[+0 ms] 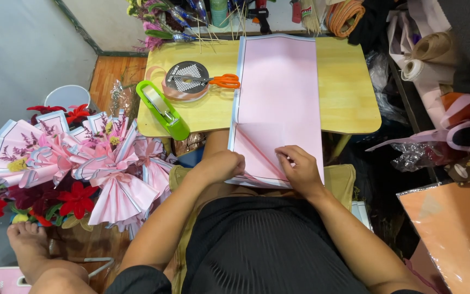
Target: The person folds and cuts pink paper sheets, then wraps the folded paper around a stick with artificial flowers to create a bouquet. The person uses scissors to trim the paper and secures the arrangement by hand.
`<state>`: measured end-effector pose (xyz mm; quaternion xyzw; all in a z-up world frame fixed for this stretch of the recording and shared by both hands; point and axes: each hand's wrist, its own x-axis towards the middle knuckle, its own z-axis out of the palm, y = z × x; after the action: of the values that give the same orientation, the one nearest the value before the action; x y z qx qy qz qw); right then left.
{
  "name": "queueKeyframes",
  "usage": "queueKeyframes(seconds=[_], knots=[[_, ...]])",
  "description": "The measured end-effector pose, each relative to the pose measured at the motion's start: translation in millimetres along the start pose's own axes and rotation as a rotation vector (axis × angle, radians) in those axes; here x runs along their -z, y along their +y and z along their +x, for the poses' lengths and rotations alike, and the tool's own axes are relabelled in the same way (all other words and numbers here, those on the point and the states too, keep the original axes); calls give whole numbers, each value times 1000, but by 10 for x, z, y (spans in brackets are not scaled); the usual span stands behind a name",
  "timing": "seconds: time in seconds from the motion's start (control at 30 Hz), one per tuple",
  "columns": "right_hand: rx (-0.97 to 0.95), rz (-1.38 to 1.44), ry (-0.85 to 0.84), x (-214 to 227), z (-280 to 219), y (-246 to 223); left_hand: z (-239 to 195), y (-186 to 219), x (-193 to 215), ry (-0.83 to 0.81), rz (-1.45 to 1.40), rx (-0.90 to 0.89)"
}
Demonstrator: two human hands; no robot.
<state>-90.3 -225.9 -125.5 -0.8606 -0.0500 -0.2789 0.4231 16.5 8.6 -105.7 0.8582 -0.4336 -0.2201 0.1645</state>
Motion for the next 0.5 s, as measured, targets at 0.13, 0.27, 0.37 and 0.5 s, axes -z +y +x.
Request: queueKeyframes(seconds=[0.13,0.27,0.37,0.5], knots=[[37,-16,-72,-56,-7,0,35,-25,63,-7,-160,89],[67,11,-103,-87,8,-48,76,-23,84,0,-182,99],[68,30,-160,-106,8,-98,34,50,164,48,-228,137],[97,12,-186,-77,-8,-210,21,122,235,193,-279,134]])
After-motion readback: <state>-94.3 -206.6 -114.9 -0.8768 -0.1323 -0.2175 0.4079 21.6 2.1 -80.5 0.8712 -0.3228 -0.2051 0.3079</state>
